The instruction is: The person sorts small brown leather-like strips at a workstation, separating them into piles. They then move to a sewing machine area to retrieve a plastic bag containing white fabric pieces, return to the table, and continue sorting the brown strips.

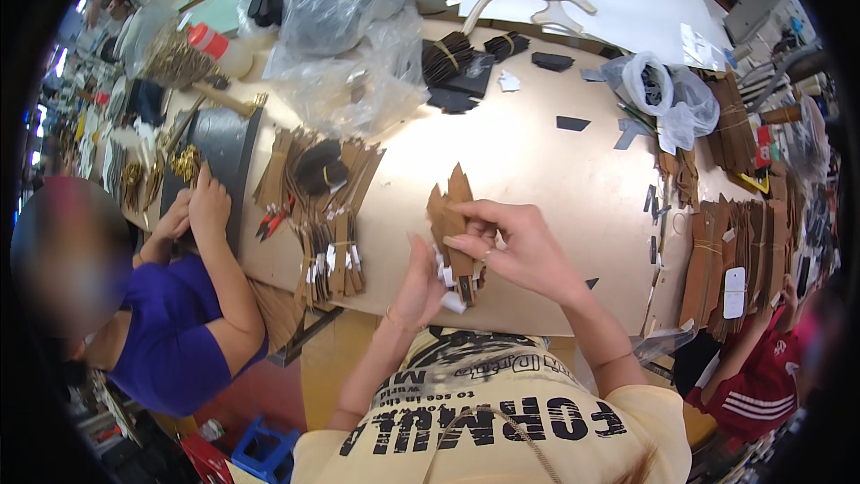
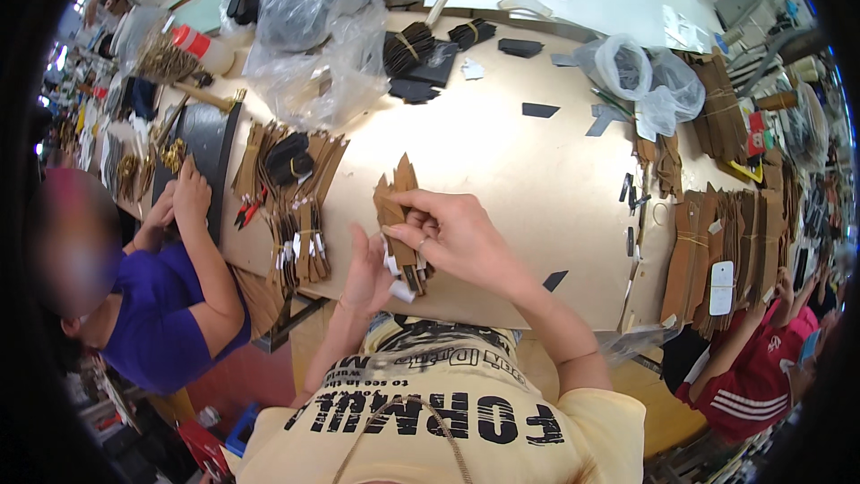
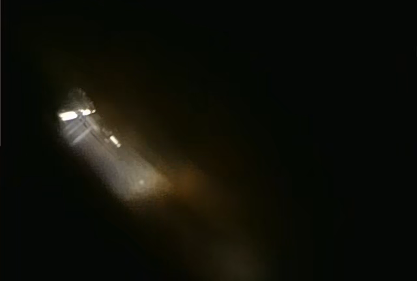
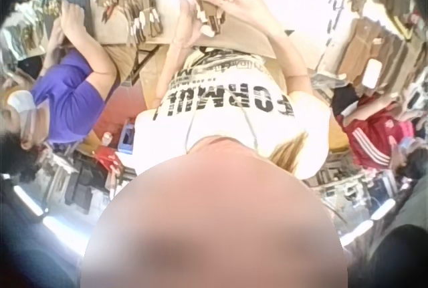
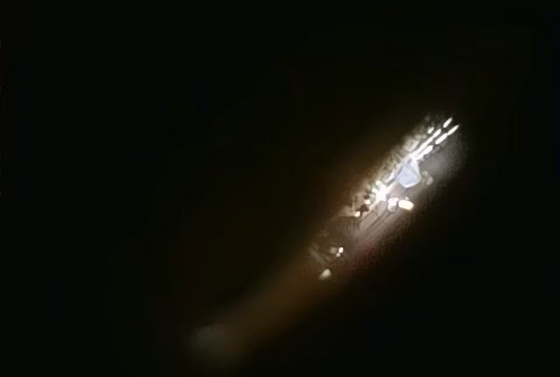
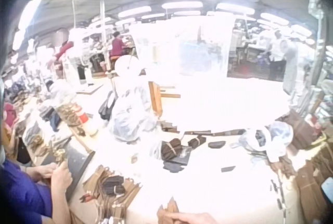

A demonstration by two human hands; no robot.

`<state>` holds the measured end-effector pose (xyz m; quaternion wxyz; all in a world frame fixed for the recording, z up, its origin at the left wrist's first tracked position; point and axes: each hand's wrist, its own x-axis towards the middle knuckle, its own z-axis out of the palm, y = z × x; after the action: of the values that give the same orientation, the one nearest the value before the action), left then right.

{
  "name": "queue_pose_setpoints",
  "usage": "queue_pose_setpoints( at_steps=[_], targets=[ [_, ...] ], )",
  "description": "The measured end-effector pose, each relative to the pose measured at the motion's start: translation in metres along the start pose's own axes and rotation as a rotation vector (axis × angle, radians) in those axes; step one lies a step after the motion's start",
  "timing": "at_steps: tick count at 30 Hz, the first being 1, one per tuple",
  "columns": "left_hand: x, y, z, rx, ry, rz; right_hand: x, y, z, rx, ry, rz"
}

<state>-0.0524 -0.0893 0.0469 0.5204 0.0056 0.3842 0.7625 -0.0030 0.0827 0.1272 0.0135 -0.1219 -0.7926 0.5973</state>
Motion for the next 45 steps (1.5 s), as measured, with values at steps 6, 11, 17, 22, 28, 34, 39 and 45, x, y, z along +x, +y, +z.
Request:
queue_pose_setpoints(
  at_steps=[6,11,17,22,28,34,39,45],
  targets=[
    [-0.006,0.007,0.003,0.123,0.009,0.011,0.007,0.012,0.003,-0.149,0.023,-0.048],
    [-0.006,0.012,-0.001,0.031,0.111,-0.016,0.039,0.019,0.000,0.031,-0.016,0.001],
    [-0.025,0.038,-0.028,-0.005,0.191,0.048,0.148,0.035,0.005,-0.334,0.007,-0.367],
    [-0.046,0.055,-0.046,-0.045,0.278,0.235,0.229,0.030,0.052,-0.679,-0.076,-0.649],
    [-0.060,0.064,-0.052,-0.032,0.334,0.320,0.301,0.034,0.075,-0.894,-0.024,-0.418],
    [-0.059,0.071,-0.055,-0.049,0.282,0.308,0.299,0.052,0.093,-0.944,0.235,-0.624],
    [-0.059,0.076,-0.054,-0.027,0.342,0.351,0.297,0.049,0.095,-0.990,0.130,-0.502],
    [-0.059,0.073,-0.054,-0.046,0.330,0.346,0.277,0.046,0.088,-0.992,0.131,-0.507]
  ],
)
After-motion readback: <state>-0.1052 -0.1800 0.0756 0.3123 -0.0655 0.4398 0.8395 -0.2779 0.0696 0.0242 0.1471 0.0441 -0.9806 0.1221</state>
